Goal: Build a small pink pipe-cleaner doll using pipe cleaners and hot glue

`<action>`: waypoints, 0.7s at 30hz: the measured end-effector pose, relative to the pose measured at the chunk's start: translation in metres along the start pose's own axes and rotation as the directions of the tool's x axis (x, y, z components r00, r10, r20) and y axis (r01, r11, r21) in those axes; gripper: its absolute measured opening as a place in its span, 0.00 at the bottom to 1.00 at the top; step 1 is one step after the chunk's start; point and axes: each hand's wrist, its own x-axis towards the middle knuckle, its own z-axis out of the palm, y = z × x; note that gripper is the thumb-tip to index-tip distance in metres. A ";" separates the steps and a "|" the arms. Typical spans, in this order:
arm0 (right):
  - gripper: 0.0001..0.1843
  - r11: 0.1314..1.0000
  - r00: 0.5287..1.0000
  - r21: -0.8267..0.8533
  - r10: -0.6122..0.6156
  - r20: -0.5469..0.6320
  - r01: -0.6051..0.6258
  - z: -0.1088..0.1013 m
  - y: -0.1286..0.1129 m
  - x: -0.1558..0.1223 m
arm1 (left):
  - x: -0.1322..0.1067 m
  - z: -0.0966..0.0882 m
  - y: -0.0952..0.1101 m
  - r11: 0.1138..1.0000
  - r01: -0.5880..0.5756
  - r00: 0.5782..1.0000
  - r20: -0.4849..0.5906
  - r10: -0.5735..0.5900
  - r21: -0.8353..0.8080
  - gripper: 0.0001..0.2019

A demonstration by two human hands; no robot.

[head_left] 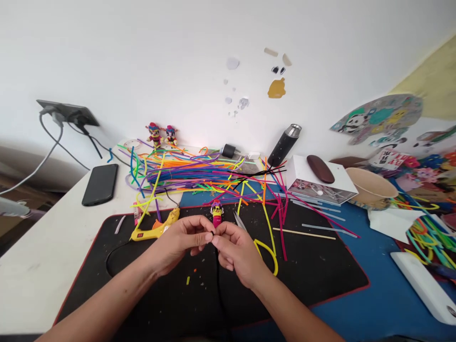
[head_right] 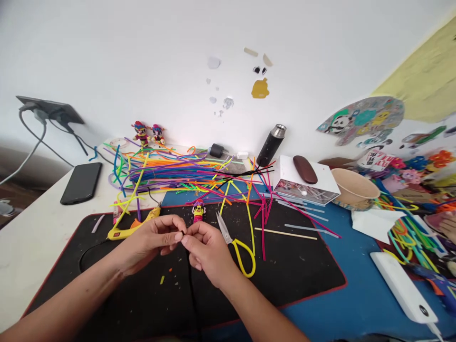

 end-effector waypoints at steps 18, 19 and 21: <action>0.17 0.996 0.996 -0.033 -0.085 -0.037 0.084 -0.003 0.007 0.002 | -0.006 0.008 -0.010 0.949 -0.111 0.970 -0.174 0.168 0.294 0.21; 0.17 0.996 0.995 -0.034 -0.086 -0.041 0.084 -0.003 0.007 0.002 | -0.005 0.008 -0.011 0.952 -0.109 0.970 -0.179 0.165 0.285 0.21; 0.17 0.996 0.995 -0.029 -0.089 -0.045 0.088 -0.003 0.008 0.003 | -0.004 0.008 -0.013 0.954 -0.109 0.970 -0.181 0.164 0.279 0.21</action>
